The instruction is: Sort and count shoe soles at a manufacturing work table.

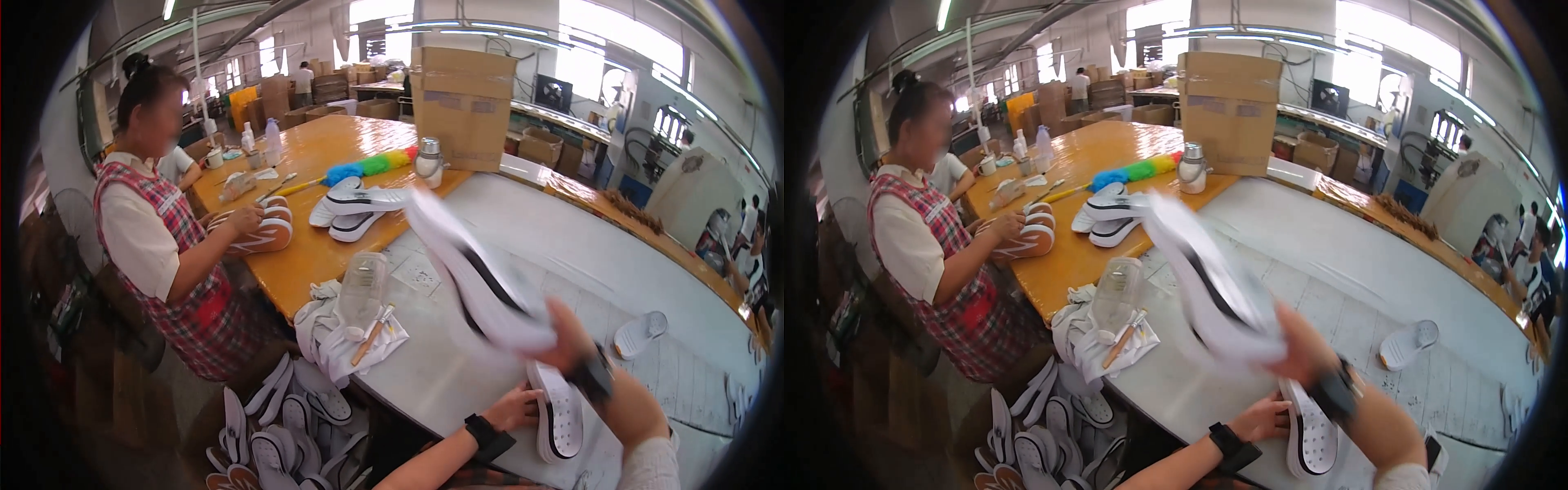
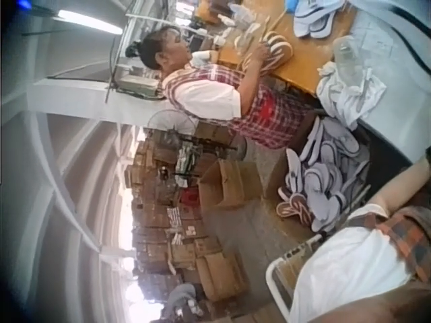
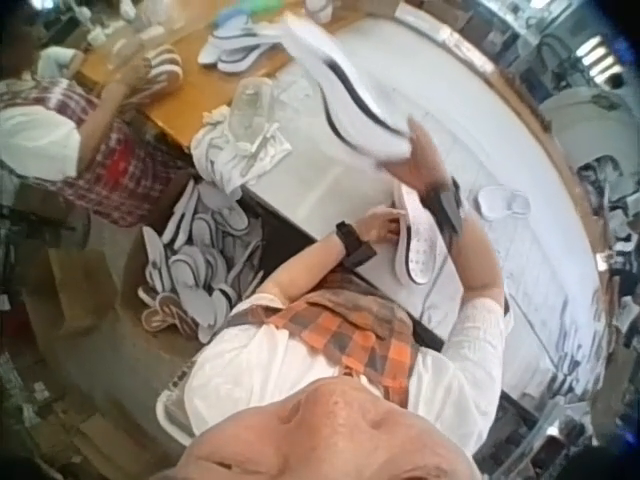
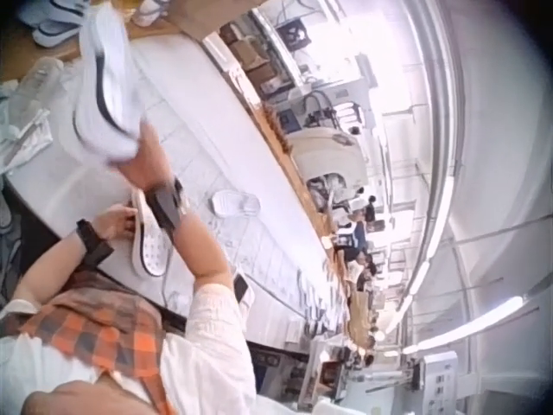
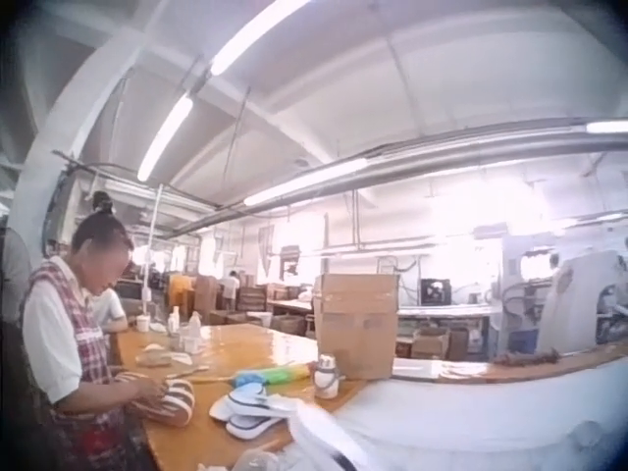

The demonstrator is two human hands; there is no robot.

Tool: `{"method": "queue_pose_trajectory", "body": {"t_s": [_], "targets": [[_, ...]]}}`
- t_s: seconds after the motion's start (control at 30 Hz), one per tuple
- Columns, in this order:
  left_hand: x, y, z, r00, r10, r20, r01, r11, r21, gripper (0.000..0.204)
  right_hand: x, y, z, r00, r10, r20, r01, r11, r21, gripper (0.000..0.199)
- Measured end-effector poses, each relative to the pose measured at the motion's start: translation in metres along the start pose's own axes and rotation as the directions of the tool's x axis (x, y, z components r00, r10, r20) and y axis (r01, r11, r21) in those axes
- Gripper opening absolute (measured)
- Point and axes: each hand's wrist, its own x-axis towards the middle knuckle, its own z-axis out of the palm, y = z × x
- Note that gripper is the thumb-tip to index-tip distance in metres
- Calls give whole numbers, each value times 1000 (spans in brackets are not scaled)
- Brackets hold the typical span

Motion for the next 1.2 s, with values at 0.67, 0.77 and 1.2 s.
{"method": "queue_pose_trajectory", "body": {"t_s": [0.67, 0.77, 1.2], "targets": [[5, 18, -22, 996, -68, 55, 71, 996, -54, 46, -113, 70, -365, 219, -328, -919, -408, 825, -392, 59], [2, 13, -27, 992, 18, 122, -3, 992, -127, 41, -108, 131, -428, 40, -481, -876, -511, 743, -432, 62], [-11, 23, -2, 995, 57, -84, -57, 998, -4, 40, -139, 37, -273, 785, -198, -587, 559, 636, 532, 49]]}}
